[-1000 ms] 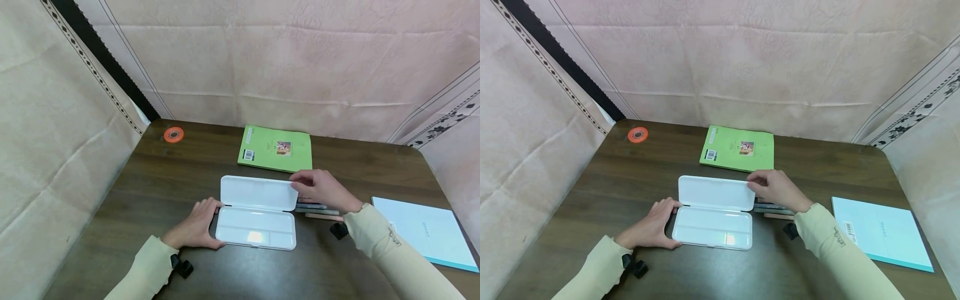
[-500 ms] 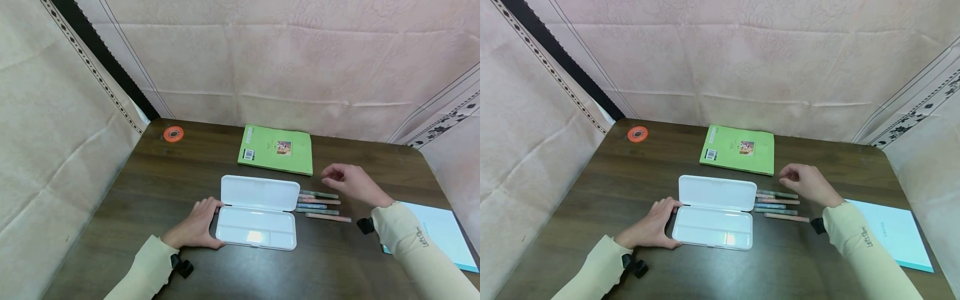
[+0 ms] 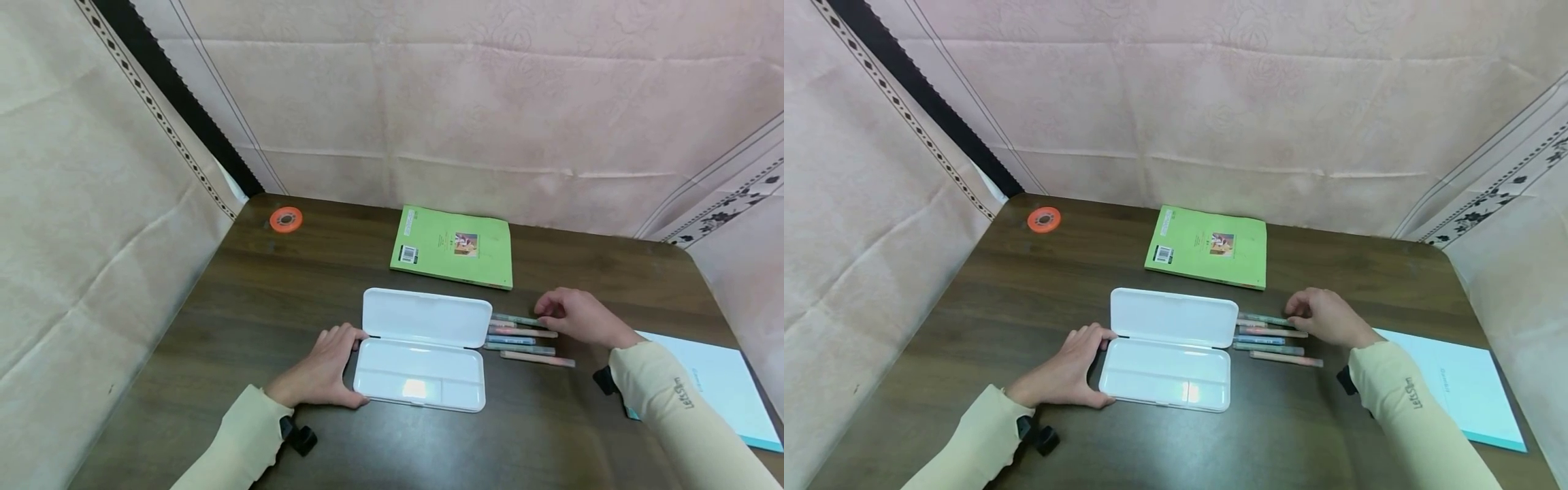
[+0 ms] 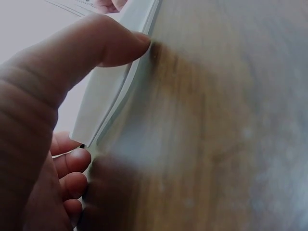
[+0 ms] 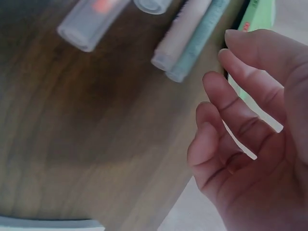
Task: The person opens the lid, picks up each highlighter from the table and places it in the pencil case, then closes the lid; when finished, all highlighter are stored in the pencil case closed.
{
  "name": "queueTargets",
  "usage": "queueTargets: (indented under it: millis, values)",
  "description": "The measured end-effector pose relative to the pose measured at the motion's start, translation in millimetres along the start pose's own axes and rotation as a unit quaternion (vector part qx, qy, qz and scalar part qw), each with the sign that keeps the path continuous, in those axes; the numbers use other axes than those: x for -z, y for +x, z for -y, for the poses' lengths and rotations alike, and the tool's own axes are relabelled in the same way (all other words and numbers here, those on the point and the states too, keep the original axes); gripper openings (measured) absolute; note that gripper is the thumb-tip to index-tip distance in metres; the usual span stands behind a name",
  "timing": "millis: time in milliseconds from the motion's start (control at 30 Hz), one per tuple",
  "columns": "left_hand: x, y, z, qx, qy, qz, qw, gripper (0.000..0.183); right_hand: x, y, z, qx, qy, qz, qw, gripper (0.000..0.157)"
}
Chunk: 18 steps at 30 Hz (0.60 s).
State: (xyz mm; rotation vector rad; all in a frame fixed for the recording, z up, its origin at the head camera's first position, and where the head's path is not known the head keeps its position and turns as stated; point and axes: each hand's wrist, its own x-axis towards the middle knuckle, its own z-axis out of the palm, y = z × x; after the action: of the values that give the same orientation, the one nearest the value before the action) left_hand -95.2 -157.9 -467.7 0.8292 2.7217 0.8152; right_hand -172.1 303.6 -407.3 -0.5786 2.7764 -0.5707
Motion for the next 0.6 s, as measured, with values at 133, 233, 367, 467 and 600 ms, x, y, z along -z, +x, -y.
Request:
queueTargets:
  millis: [133,233,367,467,600]
  values:
    - [0.3,0.0,-0.2,0.001,0.000,0.001,1.0000,0.087,-6.7,2,-4,0.003,0.000,0.005,1.000,0.009]
    - [-0.1,0.3,0.5,0.000,0.003,0.001,1.0000,0.087,-10.6,3,-6,0.002,-0.001,0.007,1.000,0.007]
    - [-0.9,0.4,1.0,-0.003,0.007,-0.001,1.0000,0.087,-12.9,4,-6,-0.003,-0.006,0.012,1.000,0.007]
    - [-1.3,0.2,1.4,-0.007,0.010,-0.006,0.9999,0.087,-12.6,6,-5,-0.010,-0.006,0.018,1.000,0.007]
    - [-1.9,0.0,2.3,-0.014,0.014,-0.014,0.9997,0.086,-11.6,6,-3,-0.012,-0.006,0.020,1.000,0.007]
